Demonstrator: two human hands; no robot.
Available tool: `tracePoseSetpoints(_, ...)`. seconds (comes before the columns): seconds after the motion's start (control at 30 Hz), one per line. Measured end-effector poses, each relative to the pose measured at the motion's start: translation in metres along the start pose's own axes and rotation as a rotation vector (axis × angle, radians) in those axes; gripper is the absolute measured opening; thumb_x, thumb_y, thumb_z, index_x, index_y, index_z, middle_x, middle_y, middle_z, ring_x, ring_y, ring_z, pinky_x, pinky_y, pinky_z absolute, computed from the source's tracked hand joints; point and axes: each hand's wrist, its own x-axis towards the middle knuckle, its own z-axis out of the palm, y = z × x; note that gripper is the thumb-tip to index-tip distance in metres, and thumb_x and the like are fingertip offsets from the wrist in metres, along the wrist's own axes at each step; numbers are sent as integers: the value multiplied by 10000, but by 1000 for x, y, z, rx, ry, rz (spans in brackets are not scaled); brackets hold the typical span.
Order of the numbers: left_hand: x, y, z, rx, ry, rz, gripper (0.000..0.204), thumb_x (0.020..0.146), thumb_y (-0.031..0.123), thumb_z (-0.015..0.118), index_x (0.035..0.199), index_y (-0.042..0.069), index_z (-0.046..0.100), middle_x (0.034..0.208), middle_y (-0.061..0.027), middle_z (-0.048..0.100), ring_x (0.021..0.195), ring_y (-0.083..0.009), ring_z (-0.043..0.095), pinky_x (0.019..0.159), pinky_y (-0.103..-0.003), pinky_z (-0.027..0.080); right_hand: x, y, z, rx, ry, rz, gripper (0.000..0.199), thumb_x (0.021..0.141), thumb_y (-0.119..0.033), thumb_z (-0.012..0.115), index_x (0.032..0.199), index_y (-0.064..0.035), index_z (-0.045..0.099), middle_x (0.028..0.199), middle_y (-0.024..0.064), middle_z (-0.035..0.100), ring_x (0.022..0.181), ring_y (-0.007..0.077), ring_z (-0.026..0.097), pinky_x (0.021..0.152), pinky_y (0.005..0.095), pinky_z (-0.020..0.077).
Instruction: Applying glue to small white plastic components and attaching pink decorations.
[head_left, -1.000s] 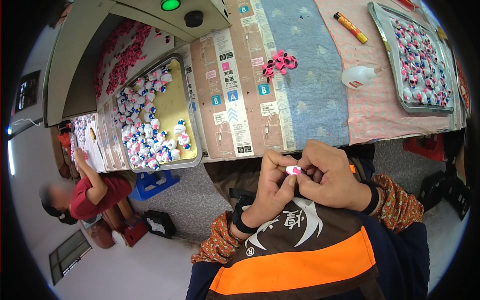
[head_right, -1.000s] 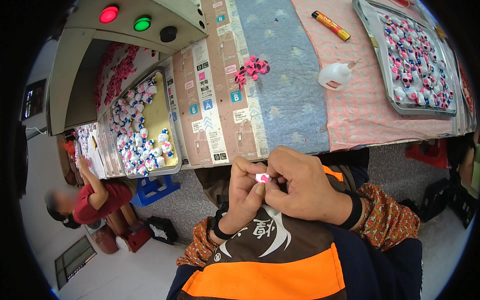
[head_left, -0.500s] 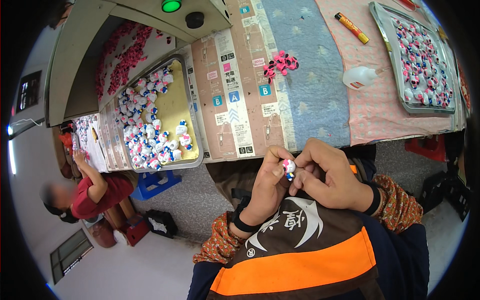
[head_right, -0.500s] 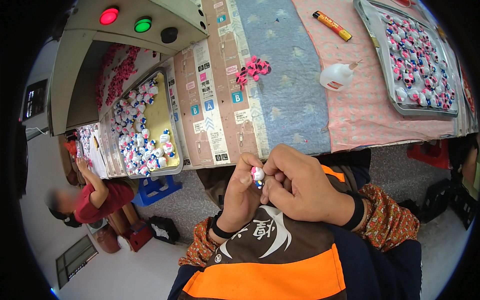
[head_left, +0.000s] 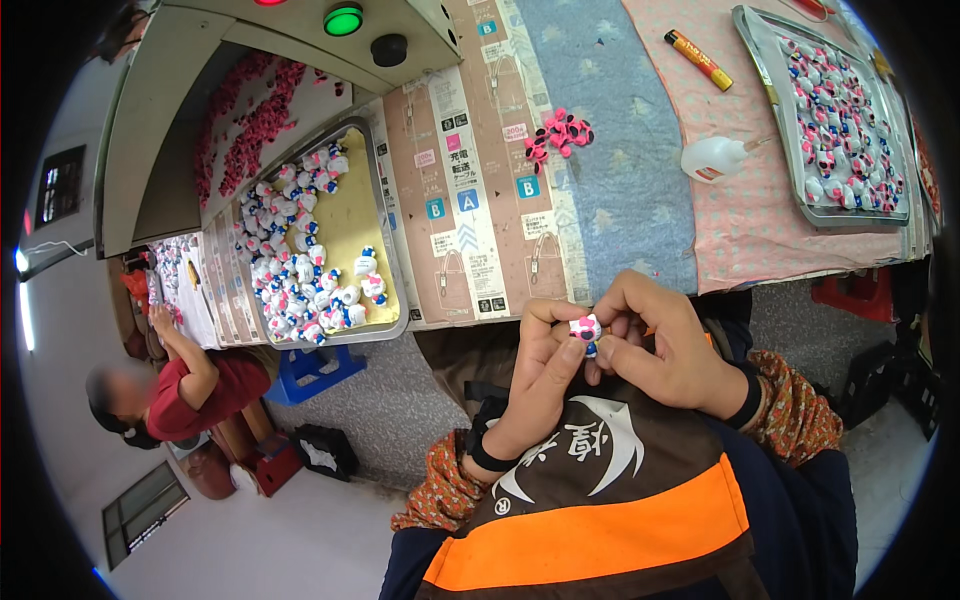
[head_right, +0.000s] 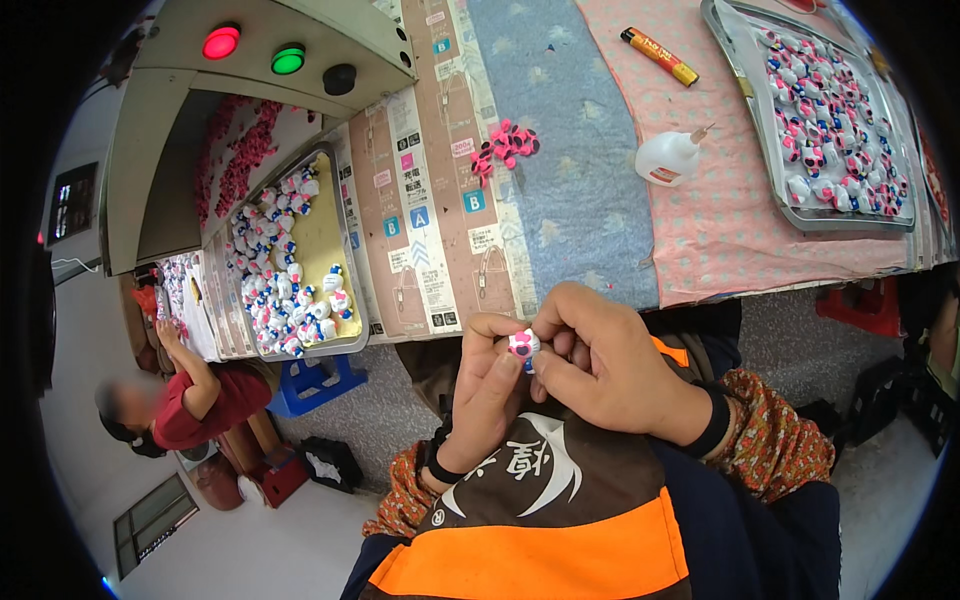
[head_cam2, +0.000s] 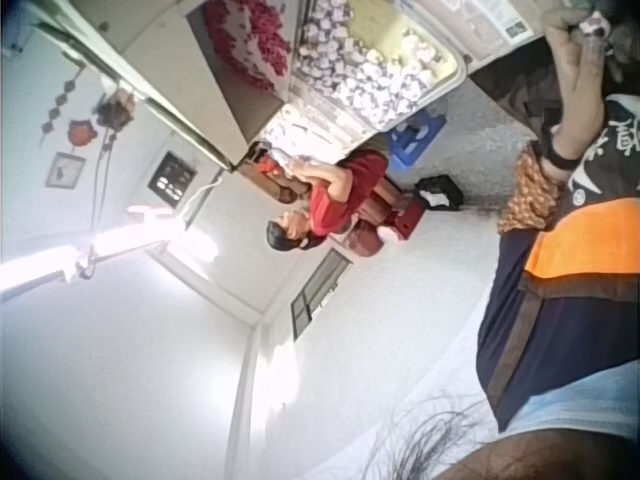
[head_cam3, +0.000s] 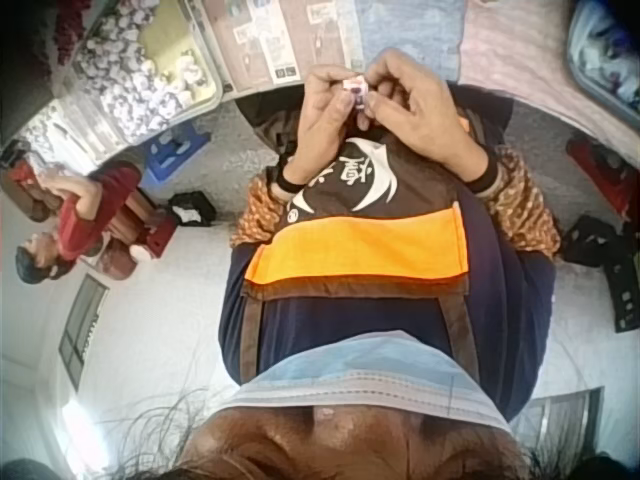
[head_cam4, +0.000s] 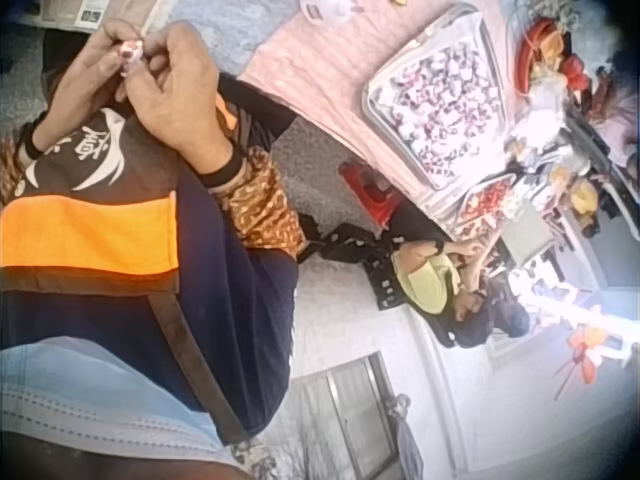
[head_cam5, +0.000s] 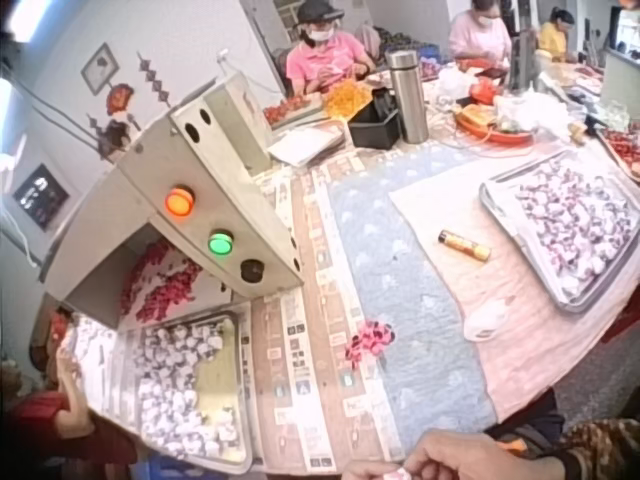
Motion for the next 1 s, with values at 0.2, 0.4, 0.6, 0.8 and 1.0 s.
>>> tracePoseSetpoints(0.2,-2,5,10,269,15,75,337,1008,30,506,1305,28,347,1121,-103,565,917,-109,541,816,-258,470,1,3,-3,-86,45,-53,120,827,-18,645,910,-31,558,744,-7,502,578,29,449,508,207,371)
tracePoseSetpoints(0.4,-4,6,7,379,-11,107,366,987,-35,505,1311,23,344,1173,-112,554,1014,-117,558,878,-266,473,0,3,-4,-103,30,-57,132,818,-6,637,934,-20,574,783,8,521,610,44,487,531,214,404)
tracePoseSetpoints(0.6,-6,6,2,567,-10,136,388,971,-55,528,1318,4,363,1226,-130,557,1109,-133,565,938,-270,455,0,2,-6,-97,0,-76,163,815,-5,649,965,-10,587,809,20,532,636,52,508,544,216,419)
tracePoseSetpoints(0.8,-8,10,6,568,3,111,387,966,-56,534,1326,-17,398,1210,-130,590,1088,-135,587,948,-268,452,-1,4,-7,9,-45,25,143,847,-25,666,952,-19,569,766,-17,528,629,20,483,543,204,406)
tracePoseSetpoints(1.0,-8,6,3,595,-33,149,397,969,-46,545,1341,-21,409,1204,-127,604,1017,-117,614,858,-245,481,-2,0,-10,273,-102,195,114,896,-39,647,915,-26,536,733,-16,554,578,9,506,485,189,409)
